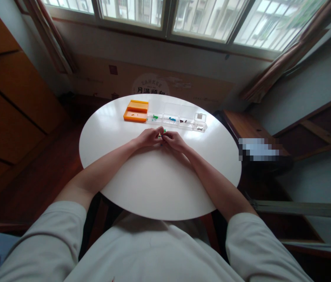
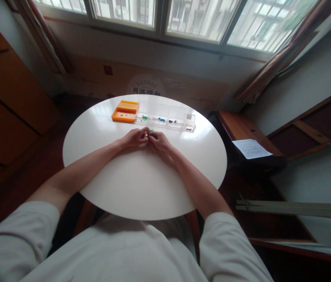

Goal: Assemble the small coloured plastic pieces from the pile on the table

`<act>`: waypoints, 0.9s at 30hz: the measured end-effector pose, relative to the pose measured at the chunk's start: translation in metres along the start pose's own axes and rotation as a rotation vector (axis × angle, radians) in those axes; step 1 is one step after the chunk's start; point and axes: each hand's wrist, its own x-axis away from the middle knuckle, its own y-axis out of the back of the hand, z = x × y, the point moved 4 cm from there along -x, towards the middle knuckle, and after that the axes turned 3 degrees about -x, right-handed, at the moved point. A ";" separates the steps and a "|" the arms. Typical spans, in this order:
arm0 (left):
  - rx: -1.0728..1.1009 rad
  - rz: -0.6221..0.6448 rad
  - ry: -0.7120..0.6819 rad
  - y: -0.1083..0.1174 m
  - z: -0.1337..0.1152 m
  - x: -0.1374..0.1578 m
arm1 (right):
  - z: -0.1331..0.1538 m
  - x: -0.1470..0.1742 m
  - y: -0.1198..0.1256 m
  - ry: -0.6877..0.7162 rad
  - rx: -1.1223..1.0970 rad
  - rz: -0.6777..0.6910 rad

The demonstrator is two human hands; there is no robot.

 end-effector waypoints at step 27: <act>0.002 -0.006 -0.003 -0.001 0.001 -0.001 | -0.006 -0.001 0.000 -0.004 -0.026 -0.009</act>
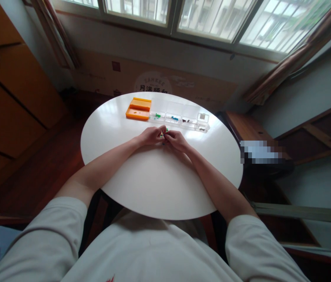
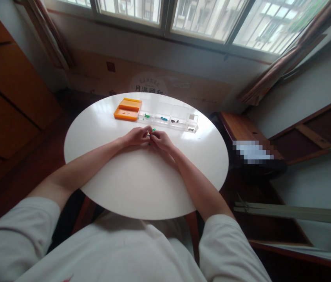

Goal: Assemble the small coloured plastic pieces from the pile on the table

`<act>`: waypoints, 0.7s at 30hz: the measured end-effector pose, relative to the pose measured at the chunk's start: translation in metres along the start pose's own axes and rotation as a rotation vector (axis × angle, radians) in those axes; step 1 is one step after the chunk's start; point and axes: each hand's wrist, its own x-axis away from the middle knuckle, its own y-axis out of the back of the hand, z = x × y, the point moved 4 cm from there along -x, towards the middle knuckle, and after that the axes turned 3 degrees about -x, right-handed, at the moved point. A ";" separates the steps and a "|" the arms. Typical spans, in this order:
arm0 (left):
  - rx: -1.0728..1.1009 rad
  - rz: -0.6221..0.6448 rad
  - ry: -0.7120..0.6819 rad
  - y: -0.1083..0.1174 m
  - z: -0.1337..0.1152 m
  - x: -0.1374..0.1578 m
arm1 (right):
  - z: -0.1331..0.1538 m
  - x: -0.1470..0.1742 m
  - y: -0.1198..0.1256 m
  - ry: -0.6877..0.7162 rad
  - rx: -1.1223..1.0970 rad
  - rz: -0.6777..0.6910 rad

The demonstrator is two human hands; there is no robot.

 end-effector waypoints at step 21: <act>0.005 0.005 0.004 0.000 0.000 0.000 | 0.000 0.000 0.001 0.008 0.037 -0.008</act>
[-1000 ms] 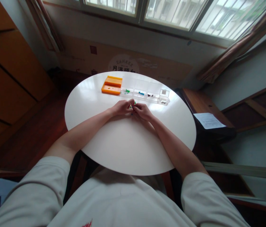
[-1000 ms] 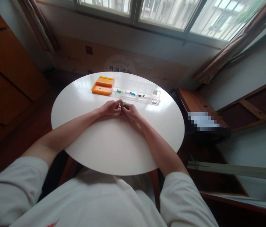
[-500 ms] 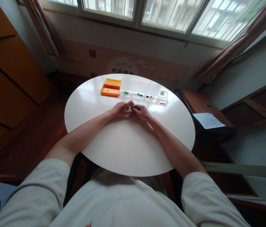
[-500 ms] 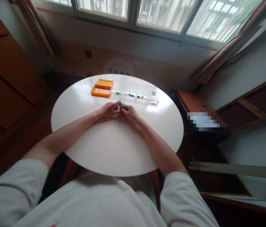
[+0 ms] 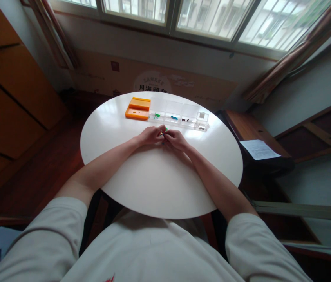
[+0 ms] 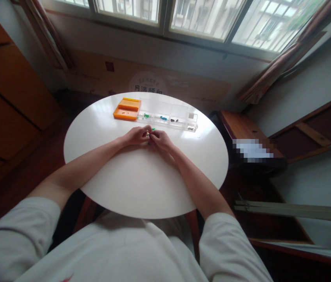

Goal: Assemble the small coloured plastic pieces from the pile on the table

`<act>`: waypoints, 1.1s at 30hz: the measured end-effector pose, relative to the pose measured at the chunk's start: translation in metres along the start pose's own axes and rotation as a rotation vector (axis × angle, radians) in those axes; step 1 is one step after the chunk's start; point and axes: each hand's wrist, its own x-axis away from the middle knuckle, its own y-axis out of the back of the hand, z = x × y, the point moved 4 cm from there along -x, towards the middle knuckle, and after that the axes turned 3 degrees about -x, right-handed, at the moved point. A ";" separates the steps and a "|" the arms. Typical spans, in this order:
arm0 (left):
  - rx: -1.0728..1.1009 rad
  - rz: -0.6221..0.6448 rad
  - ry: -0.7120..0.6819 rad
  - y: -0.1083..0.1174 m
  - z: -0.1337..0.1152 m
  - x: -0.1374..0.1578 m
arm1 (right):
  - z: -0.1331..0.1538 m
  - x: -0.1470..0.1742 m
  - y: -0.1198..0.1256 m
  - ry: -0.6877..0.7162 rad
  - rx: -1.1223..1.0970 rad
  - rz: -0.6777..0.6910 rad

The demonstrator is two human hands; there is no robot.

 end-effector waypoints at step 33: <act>-0.003 -0.006 -0.001 0.002 -0.002 0.000 | 0.003 0.001 -0.002 -0.033 -0.097 0.015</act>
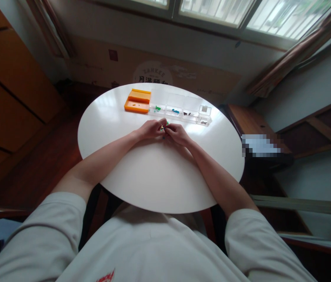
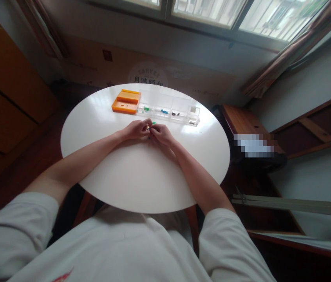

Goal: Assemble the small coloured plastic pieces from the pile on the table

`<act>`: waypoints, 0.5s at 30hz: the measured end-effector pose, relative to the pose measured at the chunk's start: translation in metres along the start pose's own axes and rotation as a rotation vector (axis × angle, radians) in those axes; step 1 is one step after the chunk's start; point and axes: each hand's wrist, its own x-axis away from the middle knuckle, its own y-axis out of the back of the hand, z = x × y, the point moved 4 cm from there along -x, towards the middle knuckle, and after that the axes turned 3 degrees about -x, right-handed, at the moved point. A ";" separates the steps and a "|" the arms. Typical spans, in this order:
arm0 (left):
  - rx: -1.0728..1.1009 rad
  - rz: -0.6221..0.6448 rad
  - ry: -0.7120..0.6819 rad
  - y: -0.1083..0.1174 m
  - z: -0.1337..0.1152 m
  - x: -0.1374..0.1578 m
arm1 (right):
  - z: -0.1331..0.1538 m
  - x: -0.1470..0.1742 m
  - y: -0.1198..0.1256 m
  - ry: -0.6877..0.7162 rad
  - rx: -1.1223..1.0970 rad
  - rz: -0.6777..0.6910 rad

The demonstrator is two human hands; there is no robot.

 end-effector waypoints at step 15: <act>0.005 -0.003 -0.009 0.000 0.000 0.001 | 0.000 0.000 0.001 0.001 0.038 -0.020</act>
